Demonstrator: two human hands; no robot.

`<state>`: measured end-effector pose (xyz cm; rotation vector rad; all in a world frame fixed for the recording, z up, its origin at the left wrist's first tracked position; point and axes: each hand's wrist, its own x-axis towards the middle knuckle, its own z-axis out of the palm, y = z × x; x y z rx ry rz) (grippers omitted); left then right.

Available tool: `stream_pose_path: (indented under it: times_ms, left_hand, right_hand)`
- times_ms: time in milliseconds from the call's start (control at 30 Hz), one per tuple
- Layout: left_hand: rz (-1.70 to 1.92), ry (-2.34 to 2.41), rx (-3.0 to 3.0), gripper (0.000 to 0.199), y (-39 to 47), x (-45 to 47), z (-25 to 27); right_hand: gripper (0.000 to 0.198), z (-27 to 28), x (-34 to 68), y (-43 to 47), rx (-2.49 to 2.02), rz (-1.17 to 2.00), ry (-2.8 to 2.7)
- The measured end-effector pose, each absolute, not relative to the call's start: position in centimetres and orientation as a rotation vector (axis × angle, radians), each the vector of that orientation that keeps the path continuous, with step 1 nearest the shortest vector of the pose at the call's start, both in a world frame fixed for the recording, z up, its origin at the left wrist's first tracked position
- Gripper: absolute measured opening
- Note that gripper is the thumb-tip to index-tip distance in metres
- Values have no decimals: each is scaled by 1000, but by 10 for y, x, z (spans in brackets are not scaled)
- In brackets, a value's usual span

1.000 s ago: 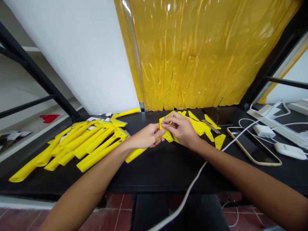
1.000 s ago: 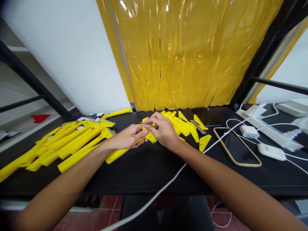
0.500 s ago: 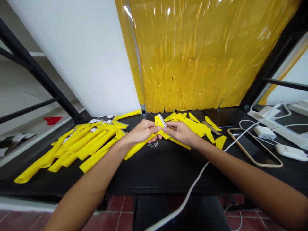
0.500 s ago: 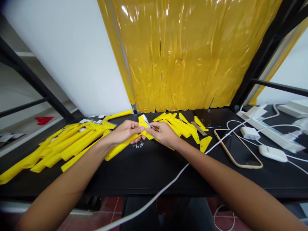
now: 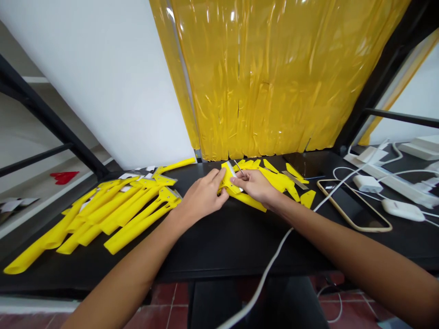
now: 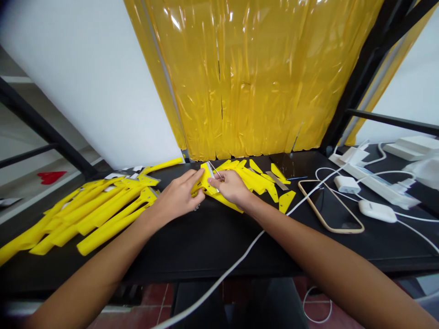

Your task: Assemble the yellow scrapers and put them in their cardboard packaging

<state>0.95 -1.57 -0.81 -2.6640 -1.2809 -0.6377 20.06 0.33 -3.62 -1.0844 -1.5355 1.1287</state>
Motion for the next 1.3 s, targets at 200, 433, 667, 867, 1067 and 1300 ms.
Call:
stream_pose_path:
  times_ms: [200, 433, 667, 867, 1067, 1300]
  left_hand:
    - [-403, -1335, -2503, 45, -14, 11, -13]
    - [-503, -1462, -2321, 31, -2, -3, -5]
    - [-613, -1643, -2176, 28, 17, -21, -4]
    - [-689, -1655, -2207, 24, 19, -19, -5]
    - [-1098, -1878, -2323, 32, 21, -20, 1]
    - [-1819, -2058, -2581, 25, 13, -16, 12]
  right_hand:
    - [36, -31, 190, -4, -1004, 1141, -1518]
    - [42, -29, 187, -12, -904, 926, -1821]
    - [19, -39, 172, -13, -1074, 218, -2535]
    - [18, -40, 167, -9, -1126, 204, -2567]
    - [12, -44, 168, -8, -1179, 297, -2509]
    - [10, -48, 169, -8, -1021, 298, -2513]
